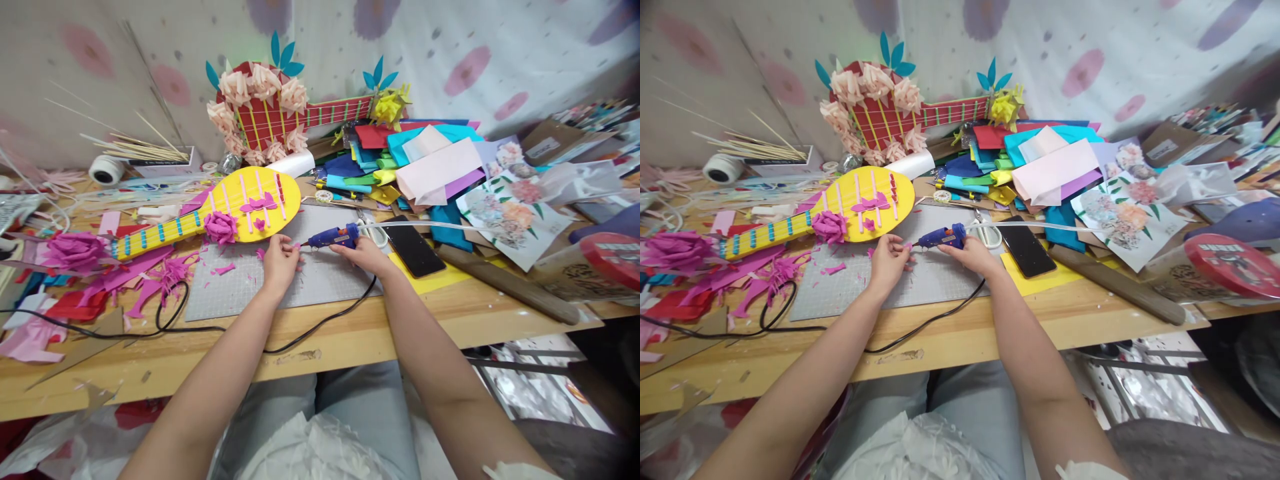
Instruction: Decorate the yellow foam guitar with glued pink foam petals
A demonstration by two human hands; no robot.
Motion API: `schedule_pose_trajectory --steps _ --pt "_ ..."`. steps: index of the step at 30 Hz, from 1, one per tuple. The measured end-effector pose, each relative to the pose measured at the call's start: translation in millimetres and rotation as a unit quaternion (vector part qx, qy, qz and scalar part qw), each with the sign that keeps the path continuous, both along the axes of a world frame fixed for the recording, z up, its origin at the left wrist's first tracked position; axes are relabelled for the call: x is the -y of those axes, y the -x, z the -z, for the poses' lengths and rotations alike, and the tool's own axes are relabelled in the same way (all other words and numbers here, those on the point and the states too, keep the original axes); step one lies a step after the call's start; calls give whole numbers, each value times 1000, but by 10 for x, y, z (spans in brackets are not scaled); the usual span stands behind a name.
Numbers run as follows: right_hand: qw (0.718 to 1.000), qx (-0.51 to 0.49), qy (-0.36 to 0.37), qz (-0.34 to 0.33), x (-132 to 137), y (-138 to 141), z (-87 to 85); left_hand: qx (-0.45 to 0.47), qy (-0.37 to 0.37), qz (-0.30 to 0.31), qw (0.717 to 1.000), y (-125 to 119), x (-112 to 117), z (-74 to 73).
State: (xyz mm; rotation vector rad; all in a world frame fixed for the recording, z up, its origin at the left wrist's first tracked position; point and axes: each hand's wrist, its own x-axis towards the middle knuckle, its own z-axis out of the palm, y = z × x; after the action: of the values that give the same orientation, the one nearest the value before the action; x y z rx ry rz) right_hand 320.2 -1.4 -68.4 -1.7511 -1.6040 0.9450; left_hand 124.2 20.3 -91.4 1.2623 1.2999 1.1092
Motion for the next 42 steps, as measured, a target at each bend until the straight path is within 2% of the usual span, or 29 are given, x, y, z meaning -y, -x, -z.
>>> schedule_pose_trajectory --steps 16,37,42 --pt "1000 22 4 3 18 58 -88 -7 -11 0 1000 2 9 15" --pt "999 25 29 -1 20 17 -35 1 -10 -11 1000 4 -6 18" --pt "1000 26 9 14 18 -14 -48 8 -3 -15 1000 5 -9 4"
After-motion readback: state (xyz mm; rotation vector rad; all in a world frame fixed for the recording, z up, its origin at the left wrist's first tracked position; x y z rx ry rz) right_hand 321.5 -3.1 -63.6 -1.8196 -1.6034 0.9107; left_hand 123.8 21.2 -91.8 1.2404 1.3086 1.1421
